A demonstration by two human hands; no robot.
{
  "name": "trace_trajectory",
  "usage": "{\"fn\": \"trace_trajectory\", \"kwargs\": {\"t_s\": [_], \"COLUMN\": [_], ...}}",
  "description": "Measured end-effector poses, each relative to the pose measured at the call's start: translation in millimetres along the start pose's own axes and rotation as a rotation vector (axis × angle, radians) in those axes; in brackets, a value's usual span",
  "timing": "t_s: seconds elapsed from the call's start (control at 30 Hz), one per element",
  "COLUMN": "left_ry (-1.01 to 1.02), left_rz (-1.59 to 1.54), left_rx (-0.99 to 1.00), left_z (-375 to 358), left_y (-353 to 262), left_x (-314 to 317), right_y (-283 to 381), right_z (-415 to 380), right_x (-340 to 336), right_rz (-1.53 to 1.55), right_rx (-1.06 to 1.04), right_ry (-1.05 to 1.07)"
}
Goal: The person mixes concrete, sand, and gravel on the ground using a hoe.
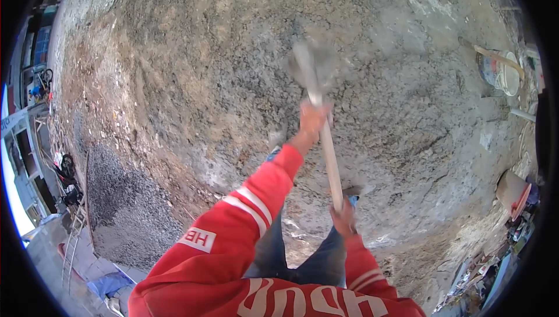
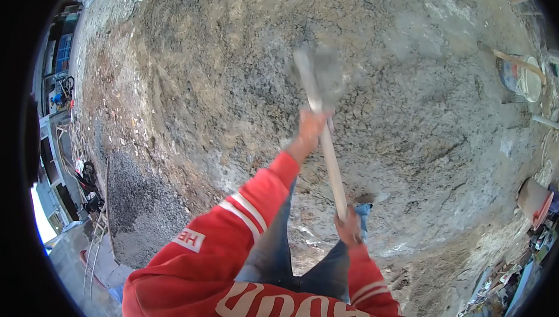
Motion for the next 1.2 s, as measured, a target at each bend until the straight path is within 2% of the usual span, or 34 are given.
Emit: {"fn": "trace_trajectory", "kwargs": {"t_s": [0.03,0.07,0.1,0.13,0.17,0.2,0.27,0.33,0.37,0.4,0.43,0.5,0.53,0.6,0.67,0.73,0.8,0.87,0.9,0.93,1.0,1.03,1.07,1.13,1.17,1.2], "left_ry": [0.035,0.048,0.045,0.029,0.021,-0.005,-0.017,0.007,-0.079,-0.171,-0.164,0.084,0.079,-0.076,-0.07,0.037,-0.195,0.036,0.107,0.141,0.181,0.112,0.154,0.285,0.372,0.404], "left_rz": [-0.015,0.114,0.147,0.23,0.344,0.414,0.562,0.643,0.947,1.251,1.255,1.353,1.359,1.16,0.993,0.906,0.972,0.86,0.87,0.819,0.649,0.54,0.574,0.676,0.736,0.386], "left_rx": [0.11,0.267,0.45,0.508,0.549,0.553,0.558,0.546,0.625,0.708,0.701,0.415,0.39,0.258,0.213,0.063,0.501,0.435,0.51,0.544,0.58,0.491,0.457,0.463,0.507,0.368], "left_z": [23.8,72.2,109.7,141.4,171.5,196.1,253.8,311.7,334.8,346.0,356.0,367.7,357.2,360.7,353.9,324.2,315.2,282.1,267.5,244.3,197.8,185.9,171.2,137.4,118.3,118.5], "left_y": [-50.6,-64.2,-92.7,-117.0,-140.0,-153.6,-146.2,-115.3,-99.6,-90.3,-76.3,-37.6,-23.2,-20.0,-9.9,-17.6,17.0,40.3,50.9,60.4,74.5,92.3,107.7,131.9,141.8,176.7], "left_x": [-3.2,-15.3,-22.3,-29.6,-34.9,-39.1,-54.6,-71.5,-81.5,-88.7,-98.2,-111.9,-122.6,-129.7,-136.9,-131.7,-146.4,-152.8,-155.3,-158.6,-159.2,-162.0,-158.3,-145.2,-136.2,-132.1], "right_y": [29.5,57.3,80.6,136.9,166.8,208.5,249.3,263.9,267.8,268.6,263.2,244.2,244.2,246.2,251.3,240.3,227.8,204.5,194.9,187.1,176.8,170.0,160.0,135.9,137.3,142.7], "right_z": [35.5,74.1,111.7,149.1,185.7,221.4,297.7,364.6,387.2,400.2,406.2,397.4,390.9,376.4,348.1,339.9,318.8,283.0,266.0,244.6,202.3,185.5,168.6,144.5,131.5,120.6], "right_x": [18.5,38.7,63.3,61.4,75.1,76.3,105.4,148.5,169.4,194.5,214.7,226.7,228.1,228.6,203.6,217.8,225.5,218.8,215.3,213.1,203.8,201.9,197.3,197.2,171.8,144.4], "right_rz": [0.073,0.148,0.126,0.318,0.287,0.346,0.41,0.507,0.539,0.606,0.67,0.609,0.589,0.544,0.297,0.379,0.462,0.413,0.329,0.248,0.322,0.304,0.278,0.549,0.703,0.874], "right_rx": [-0.028,-0.053,-0.138,-0.094,-0.181,-0.156,-0.231,-0.119,-0.075,0.06,0.197,0.206,0.189,0.158,0.203,0.197,0.192,0.251,0.228,0.21,0.232,0.277,0.32,0.559,0.608,0.649], "right_ry": [0.015,0.028,-0.084,0.015,-0.102,-0.053,-0.155,-0.015,0.03,0.127,0.228,0.165,0.113,0.006,0.054,0.056,0.077,0.048,-0.002,-0.045,-0.07,-0.069,-0.068,0.216,0.274,0.319]}}
Point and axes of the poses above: each hand's wrist, its own z-axis towards the middle knuckle, its own x-axis out of the palm, y = z × x, the point moved 5 cm from there along z, towards the middle knuckle, and after that the axes turned 10 degrees about x, right-handed, at the moved point
